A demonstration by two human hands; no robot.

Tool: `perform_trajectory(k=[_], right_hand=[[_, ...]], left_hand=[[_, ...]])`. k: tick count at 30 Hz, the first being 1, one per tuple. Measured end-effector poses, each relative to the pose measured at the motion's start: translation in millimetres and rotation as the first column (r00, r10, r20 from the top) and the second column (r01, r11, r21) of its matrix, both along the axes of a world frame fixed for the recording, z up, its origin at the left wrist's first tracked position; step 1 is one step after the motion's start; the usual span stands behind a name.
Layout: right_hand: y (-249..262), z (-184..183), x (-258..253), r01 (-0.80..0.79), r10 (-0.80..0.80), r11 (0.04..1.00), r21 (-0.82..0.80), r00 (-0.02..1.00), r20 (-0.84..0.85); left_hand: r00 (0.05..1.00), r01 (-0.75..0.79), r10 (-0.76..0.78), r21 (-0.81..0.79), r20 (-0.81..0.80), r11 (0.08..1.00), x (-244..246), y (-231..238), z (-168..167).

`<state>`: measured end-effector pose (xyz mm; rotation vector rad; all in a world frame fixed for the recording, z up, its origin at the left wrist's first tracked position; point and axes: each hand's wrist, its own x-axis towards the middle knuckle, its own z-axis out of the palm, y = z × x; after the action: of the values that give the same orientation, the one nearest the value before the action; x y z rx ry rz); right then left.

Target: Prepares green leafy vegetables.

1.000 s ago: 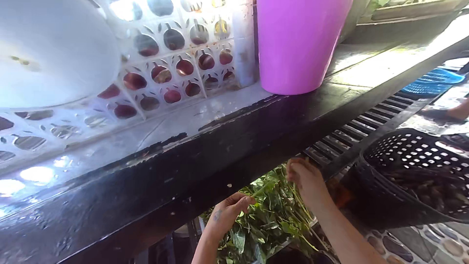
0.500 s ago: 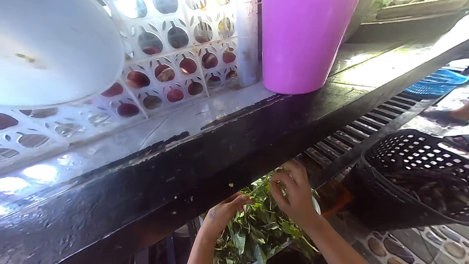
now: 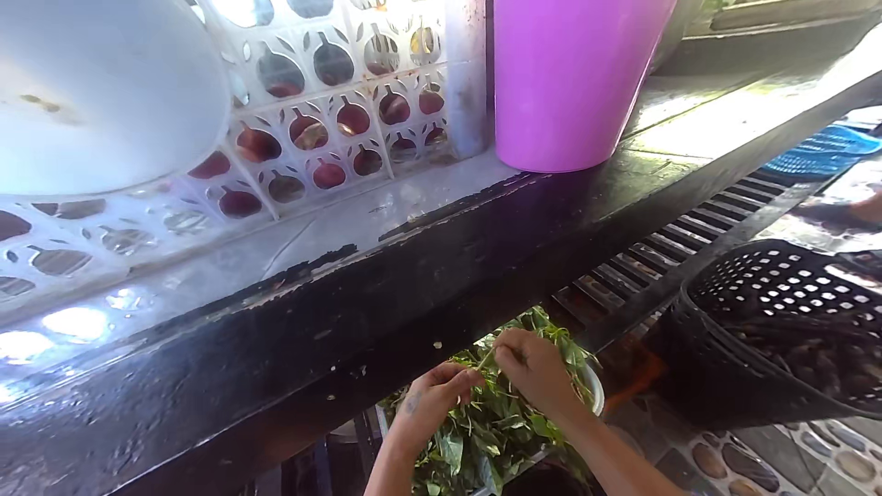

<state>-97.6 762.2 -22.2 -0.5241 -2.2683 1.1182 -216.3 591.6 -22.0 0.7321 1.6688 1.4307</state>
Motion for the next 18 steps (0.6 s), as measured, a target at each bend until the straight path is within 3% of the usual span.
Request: perform_trajectory(k=[1,3,5,7,8,10,12,14,18], right_hand=[[-3.9,5.1,-1.9,0.017,-0.028,0.954,-0.299,0.999,-0.033],[-11.2,8.9,-7.8,0.023,-0.139,0.646,-0.763,0.986,-0.088],[-14.5,9.8,-12.6,0.087,-0.259,0.322,-0.943,0.966,0.000],[-4.9,12.6,-15.5,0.147,-0.332,0.148,-0.978,0.939,0.091],[3.4,13.9,-16.2,0.149,-0.352,0.145,-0.978,0.931,0.090],[16.8,20.2,-14.3,0.135,-0.302,0.241,-0.961,0.952,0.058],[19.4,29.0,-6.8,0.047,-0.091,0.383,-0.922,0.996,0.013],[12.0,30.5,-1.9,-0.096,0.101,0.466,-0.880,0.993,-0.055],[5.9,31.9,0.2,-0.183,0.213,0.551,-0.814,0.974,-0.074]], left_hand=[[1.000,-0.002,0.002,0.007,0.018,1.000,4.2,4.3,1.0],[0.999,-0.020,0.019,0.028,0.035,0.999,7.9,11.0,1.7],[0.999,-0.034,0.033,0.032,0.025,0.999,8.0,14.3,-0.5],[0.999,-0.045,0.045,0.036,0.009,0.998,7.7,14.0,-1.5],[0.999,-0.051,0.051,0.042,0.002,0.998,7.4,12.3,-1.0],[0.998,-0.064,0.065,0.053,-0.014,0.997,5.7,7.3,-0.7],[0.996,-0.075,0.077,0.044,-0.047,0.996,1.2,2.6,-3.1],[0.994,-0.086,0.089,0.038,-0.068,0.996,-1.3,-0.4,-6.4],[0.994,-0.083,0.086,0.038,-0.068,0.996,0.6,0.7,-7.4]])
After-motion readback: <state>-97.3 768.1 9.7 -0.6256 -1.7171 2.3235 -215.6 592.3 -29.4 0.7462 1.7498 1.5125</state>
